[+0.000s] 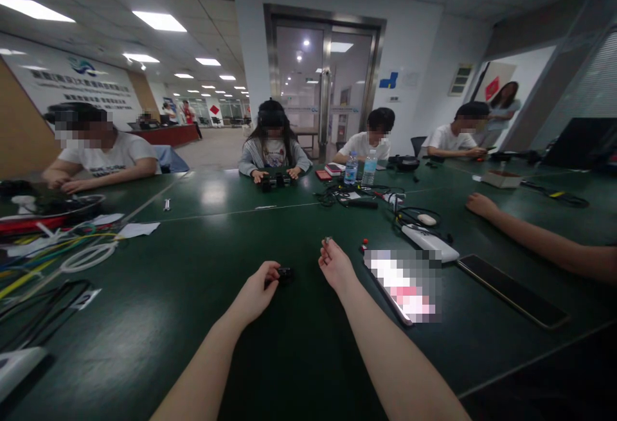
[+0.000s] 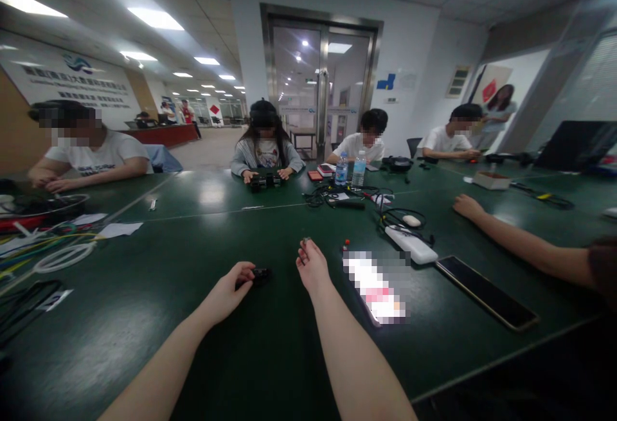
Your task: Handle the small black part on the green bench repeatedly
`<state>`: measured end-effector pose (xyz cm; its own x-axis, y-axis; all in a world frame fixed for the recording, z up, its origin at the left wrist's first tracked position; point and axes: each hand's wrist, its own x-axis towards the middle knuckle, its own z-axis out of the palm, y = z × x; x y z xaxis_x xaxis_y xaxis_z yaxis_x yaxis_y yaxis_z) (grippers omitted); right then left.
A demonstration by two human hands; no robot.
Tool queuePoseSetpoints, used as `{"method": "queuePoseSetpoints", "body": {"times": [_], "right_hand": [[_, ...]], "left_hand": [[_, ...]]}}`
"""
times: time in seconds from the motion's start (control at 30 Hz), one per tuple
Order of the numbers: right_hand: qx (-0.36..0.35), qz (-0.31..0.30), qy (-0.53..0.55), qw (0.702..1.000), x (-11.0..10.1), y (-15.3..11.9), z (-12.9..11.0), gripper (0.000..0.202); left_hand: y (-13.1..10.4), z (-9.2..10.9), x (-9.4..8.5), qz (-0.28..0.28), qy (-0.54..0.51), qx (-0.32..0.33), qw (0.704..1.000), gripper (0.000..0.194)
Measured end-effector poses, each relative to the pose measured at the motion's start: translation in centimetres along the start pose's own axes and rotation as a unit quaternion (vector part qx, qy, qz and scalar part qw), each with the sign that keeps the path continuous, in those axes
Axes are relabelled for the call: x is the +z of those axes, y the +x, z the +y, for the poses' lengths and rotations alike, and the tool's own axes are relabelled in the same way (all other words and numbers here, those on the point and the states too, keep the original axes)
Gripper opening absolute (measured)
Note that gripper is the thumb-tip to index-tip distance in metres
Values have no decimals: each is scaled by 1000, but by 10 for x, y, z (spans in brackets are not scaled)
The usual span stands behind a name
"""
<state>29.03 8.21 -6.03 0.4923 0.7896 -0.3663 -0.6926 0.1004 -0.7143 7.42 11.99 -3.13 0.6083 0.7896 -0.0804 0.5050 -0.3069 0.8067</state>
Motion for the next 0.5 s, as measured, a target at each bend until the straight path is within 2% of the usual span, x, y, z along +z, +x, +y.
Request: {"method": "queuePoseSetpoints", "body": {"times": [0.17,0.5], "right_hand": [[18,6,38,999,0,1,0,12],[27,-10,56,998,0,-4,-3,12]], "left_hand": [[2,0,0,16,29,-2,999,25],[3,2,0,30,46,10,998,28]]}}
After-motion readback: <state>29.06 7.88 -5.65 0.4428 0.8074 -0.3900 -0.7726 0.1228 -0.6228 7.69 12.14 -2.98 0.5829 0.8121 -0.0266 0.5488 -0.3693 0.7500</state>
